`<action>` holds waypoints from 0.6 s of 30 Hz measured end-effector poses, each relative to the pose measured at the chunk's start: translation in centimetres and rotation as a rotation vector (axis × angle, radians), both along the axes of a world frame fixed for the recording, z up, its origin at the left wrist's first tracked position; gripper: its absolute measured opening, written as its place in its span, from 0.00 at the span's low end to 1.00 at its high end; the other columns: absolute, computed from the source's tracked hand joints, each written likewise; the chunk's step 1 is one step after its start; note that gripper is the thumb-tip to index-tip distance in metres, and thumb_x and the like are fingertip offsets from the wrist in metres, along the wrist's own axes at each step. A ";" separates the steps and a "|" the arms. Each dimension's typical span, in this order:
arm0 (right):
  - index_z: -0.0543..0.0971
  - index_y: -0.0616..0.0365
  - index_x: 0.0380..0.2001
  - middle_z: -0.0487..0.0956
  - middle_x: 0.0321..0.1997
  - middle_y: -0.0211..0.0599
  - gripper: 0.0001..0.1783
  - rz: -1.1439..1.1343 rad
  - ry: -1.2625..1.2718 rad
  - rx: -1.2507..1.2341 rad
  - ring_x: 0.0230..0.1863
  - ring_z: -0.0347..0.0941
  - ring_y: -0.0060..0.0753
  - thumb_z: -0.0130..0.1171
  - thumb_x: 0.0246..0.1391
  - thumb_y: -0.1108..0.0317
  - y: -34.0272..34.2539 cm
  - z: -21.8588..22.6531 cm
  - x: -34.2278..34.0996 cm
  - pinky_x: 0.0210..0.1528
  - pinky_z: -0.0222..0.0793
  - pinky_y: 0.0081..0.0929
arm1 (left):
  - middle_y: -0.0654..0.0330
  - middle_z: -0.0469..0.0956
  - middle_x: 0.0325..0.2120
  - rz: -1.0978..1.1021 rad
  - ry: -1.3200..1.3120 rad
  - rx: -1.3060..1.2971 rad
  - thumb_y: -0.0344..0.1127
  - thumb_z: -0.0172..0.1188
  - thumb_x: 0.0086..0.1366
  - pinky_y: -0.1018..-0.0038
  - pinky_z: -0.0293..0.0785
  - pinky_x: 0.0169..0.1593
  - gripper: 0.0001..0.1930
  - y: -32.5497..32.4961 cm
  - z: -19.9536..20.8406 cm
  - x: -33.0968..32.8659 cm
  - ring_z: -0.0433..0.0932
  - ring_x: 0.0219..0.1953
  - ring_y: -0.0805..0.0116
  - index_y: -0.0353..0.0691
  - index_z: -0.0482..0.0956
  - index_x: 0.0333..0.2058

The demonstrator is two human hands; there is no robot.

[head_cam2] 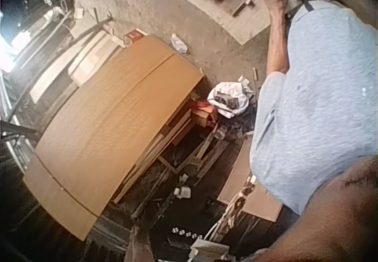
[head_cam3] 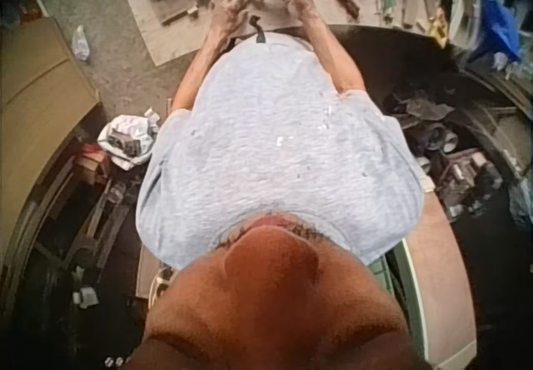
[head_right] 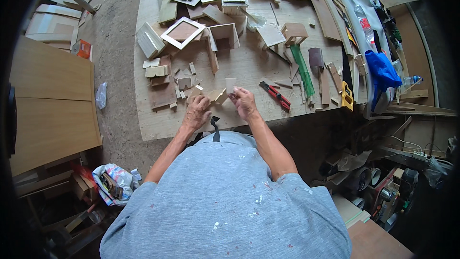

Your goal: Assembling and gluing small wooden pieces on a workshop table.

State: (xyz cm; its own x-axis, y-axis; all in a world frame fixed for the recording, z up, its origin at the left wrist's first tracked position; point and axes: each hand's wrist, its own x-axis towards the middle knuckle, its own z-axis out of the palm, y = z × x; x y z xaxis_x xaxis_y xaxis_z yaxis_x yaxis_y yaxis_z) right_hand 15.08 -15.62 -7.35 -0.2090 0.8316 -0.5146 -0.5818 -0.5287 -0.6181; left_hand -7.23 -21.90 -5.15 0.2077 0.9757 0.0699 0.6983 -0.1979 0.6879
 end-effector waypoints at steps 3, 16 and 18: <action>0.75 0.65 0.39 0.77 0.38 0.36 0.08 -0.074 0.032 -0.027 0.39 0.75 0.28 0.57 0.59 0.73 0.0 -0.4 1.0 0.50 0.75 0.26 | 0.47 0.73 0.48 0.043 0.121 0.080 0.22 0.64 0.51 0.60 0.70 0.57 0.22 -0.2 -1.2 -0.6 0.72 0.51 0.47 0.32 0.72 0.47; 0.79 0.63 0.46 0.80 0.40 0.34 0.15 0.172 -0.626 0.118 0.38 0.75 0.23 0.58 0.60 0.66 0.0 -0.5 1.4 0.45 0.71 0.23 | 0.48 0.76 0.39 0.095 0.106 -0.008 0.35 0.72 0.50 0.62 0.73 0.48 0.26 0.8 -1.2 -1.1 0.76 0.43 0.50 0.34 0.72 0.47; 0.79 0.64 0.47 0.80 0.38 0.33 0.16 0.146 -0.849 0.321 0.37 0.75 0.22 0.58 0.59 0.65 0.3 -0.1 1.3 0.43 0.71 0.22 | 0.48 0.75 0.37 0.090 0.090 -0.055 0.36 0.72 0.50 0.62 0.73 0.47 0.26 0.6 -0.7 -0.5 0.76 0.42 0.50 0.34 0.72 0.46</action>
State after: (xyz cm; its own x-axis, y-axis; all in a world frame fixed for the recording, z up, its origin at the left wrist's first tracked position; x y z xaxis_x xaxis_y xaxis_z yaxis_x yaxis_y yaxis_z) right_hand 16.33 -15.35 -7.47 0.0197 0.9562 -0.2921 0.1937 -0.2903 -0.9371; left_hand -7.69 -21.31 -5.83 0.1225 0.9925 0.0007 0.7709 -0.0956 0.6297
